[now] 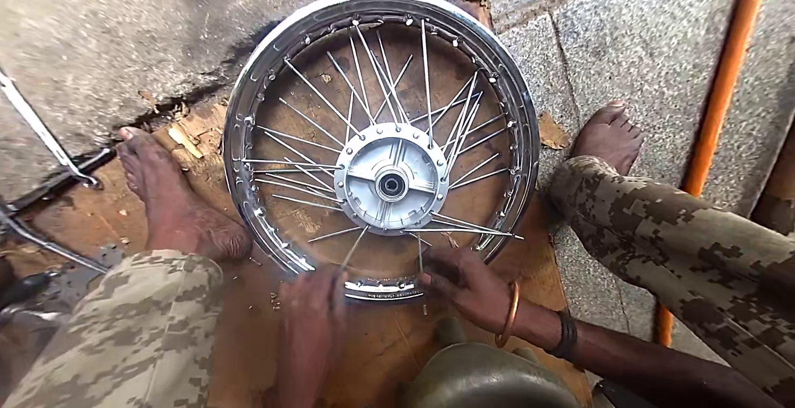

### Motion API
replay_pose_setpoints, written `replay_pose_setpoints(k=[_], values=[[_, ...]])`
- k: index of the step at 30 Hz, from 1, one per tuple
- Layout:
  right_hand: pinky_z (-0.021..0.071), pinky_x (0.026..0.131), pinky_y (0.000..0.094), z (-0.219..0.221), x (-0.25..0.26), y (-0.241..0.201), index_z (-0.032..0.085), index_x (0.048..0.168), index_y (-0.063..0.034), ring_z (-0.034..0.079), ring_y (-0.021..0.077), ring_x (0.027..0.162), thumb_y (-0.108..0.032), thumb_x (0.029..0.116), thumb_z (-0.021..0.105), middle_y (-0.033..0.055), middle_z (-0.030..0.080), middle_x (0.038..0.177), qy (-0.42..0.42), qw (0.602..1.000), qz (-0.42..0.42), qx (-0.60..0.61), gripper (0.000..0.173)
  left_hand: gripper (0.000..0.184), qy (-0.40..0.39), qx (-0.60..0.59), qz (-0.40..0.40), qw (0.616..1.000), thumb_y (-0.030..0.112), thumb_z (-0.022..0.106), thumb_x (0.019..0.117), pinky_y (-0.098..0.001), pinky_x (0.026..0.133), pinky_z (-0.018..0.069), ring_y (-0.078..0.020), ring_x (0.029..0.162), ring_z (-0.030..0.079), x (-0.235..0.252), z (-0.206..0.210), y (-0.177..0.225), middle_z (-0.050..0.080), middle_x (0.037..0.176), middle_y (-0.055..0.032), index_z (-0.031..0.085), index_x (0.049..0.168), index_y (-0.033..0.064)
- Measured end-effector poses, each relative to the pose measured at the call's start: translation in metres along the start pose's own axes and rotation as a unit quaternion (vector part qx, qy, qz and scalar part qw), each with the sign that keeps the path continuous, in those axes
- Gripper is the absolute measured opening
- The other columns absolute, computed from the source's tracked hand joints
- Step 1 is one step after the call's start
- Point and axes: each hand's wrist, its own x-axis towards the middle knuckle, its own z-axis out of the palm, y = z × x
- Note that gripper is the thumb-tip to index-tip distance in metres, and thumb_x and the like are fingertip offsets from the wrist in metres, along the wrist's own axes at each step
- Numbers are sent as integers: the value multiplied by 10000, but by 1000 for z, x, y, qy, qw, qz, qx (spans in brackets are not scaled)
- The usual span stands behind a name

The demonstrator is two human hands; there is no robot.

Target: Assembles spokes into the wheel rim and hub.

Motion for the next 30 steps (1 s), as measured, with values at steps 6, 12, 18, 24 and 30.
replay_pose_setpoints(k=[6,12,18,24,30], values=[[597,884,318,11,10,-3,610,1302,-74,709,134,929,-185,1060,528,42,719,1035,-32,998,12,54,279,280,-104,-165,4,981,394,544,1013,-382,906,537,-84,925,672,-8,38,37,717,954,82,729,1052,188],[612,878,318,12,18,-11,661,1263,-66,721,133,915,-201,1092,492,62,725,1032,-23,998,19,47,275,167,-67,-296,-17,953,285,662,948,-257,782,627,-42,894,706,-8,36,31,730,1002,76,716,1053,167],[602,664,274,13,25,-22,631,1212,-35,687,126,705,-137,998,675,54,715,904,-48,995,-13,89,241,368,-62,-127,40,989,344,700,902,-401,967,534,-75,1047,663,3,23,0,720,1095,121,670,1249,225],[545,699,279,13,48,-10,721,1011,-53,640,76,702,-242,882,829,7,701,795,39,998,11,57,253,330,-109,-122,132,978,192,588,975,-433,1173,416,-53,1167,662,14,14,-14,727,1226,96,722,1277,195],[549,602,210,12,48,-9,737,1024,-59,630,44,606,-181,971,726,0,717,765,28,994,-15,105,133,247,132,-187,-12,973,172,603,1003,-340,922,588,-119,1043,692,-8,-3,-23,724,1164,-23,704,1210,84]])
